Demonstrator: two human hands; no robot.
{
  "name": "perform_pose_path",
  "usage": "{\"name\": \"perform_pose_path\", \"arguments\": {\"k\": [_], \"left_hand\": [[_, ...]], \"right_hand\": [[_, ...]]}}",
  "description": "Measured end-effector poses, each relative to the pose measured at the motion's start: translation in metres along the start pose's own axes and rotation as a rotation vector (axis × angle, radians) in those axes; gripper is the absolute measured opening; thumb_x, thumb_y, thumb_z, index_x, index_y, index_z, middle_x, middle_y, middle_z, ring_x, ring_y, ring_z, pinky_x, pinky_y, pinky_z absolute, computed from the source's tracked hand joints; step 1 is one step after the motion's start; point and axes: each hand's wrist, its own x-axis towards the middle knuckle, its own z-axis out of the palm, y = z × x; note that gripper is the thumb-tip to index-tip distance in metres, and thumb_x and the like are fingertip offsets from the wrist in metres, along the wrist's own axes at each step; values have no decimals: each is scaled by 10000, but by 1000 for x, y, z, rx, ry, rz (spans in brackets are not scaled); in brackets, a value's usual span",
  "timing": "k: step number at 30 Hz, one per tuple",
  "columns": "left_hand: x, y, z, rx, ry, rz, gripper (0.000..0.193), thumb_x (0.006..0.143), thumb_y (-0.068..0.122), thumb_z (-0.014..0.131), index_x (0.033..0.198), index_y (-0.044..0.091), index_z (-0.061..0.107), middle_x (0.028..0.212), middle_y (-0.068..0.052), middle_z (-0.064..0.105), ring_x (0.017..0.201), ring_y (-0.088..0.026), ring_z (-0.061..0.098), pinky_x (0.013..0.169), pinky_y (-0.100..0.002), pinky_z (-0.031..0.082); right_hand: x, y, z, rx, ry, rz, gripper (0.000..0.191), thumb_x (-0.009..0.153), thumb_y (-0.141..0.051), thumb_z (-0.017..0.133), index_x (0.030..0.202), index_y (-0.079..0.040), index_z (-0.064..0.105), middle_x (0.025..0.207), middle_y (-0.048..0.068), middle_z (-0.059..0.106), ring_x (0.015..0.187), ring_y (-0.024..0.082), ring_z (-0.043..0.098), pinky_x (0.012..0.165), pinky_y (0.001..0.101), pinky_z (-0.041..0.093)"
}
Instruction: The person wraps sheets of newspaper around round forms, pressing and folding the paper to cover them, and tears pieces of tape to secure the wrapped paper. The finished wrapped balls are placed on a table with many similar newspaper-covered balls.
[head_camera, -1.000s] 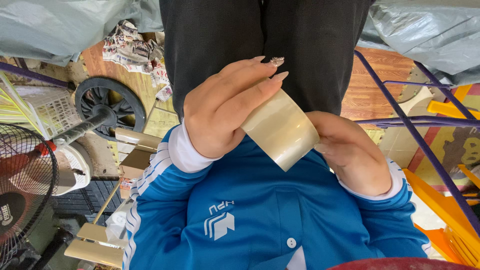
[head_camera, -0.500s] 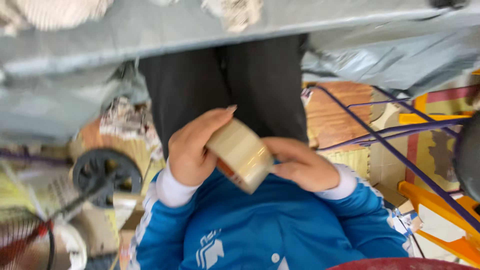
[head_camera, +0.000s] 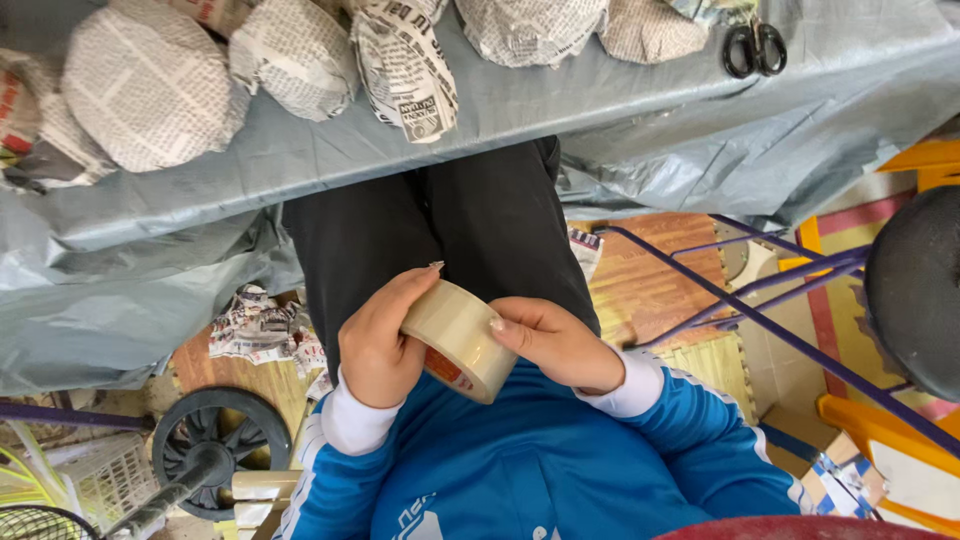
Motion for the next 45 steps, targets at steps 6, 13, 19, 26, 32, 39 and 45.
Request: {"name": "perform_pose_path", "arguments": {"k": [6,13,19,26,32,39,45], "left_hand": [[2,0,-1,-19,15,-26,519,781,-165,575,1247,42,668,1263,-161,720,1183,-334,722,958,-354,605],[0,-3,-1,-26,15,-28,520,800,-163,580,1265,55,663,1274,-156,714,1184,-329,722,953,-345,607],[0,-3,1,-18,26,-19,511,816,-162,581,1265,66,665,1275,-147,715,1197,-325,720,973,-355,604],[1,-6,0,-80,12,-50,516,809,-162,597,1259,80,669,1275,-133,717,1194,-313,725,968,-347,610],[1,-11,1,-141,-6,-89,501,820,-161,608,1255,79,675,1276,-124,720,1202,-295,726,986,-337,606],[4,-25,6,-252,-26,-153,480,818,-144,661,1239,84,695,1253,-112,731,1167,-274,733,978,-330,590],[8,-34,5,-223,-136,-239,561,734,-122,655,1253,87,700,1210,-130,740,1119,-276,738,935,-334,588]], "right_hand": [[4,-4,-1,86,-59,9,474,1073,-293,553,1391,59,575,1232,99,699,1142,131,634,1003,303,511],[4,-2,-4,7,-36,-11,488,1077,-296,544,1405,64,572,1243,116,700,1160,149,636,1012,313,511],[5,-2,-5,-22,-53,-34,488,1087,-293,534,1414,67,575,1254,128,700,1167,159,637,1022,317,508],[7,-1,-7,34,-93,-29,484,1080,-260,546,1434,69,542,1298,131,682,1203,166,629,1049,332,498],[7,2,-9,49,-129,-51,483,1078,-229,550,1452,75,516,1332,142,671,1232,182,626,1066,342,490],[13,-3,-9,18,-176,-96,489,1085,-226,560,1472,67,503,1347,133,660,1245,173,608,1078,335,476],[14,-34,-4,-1099,127,-548,224,972,-213,695,1146,-73,688,1029,100,710,985,291,662,897,372,498]]}}
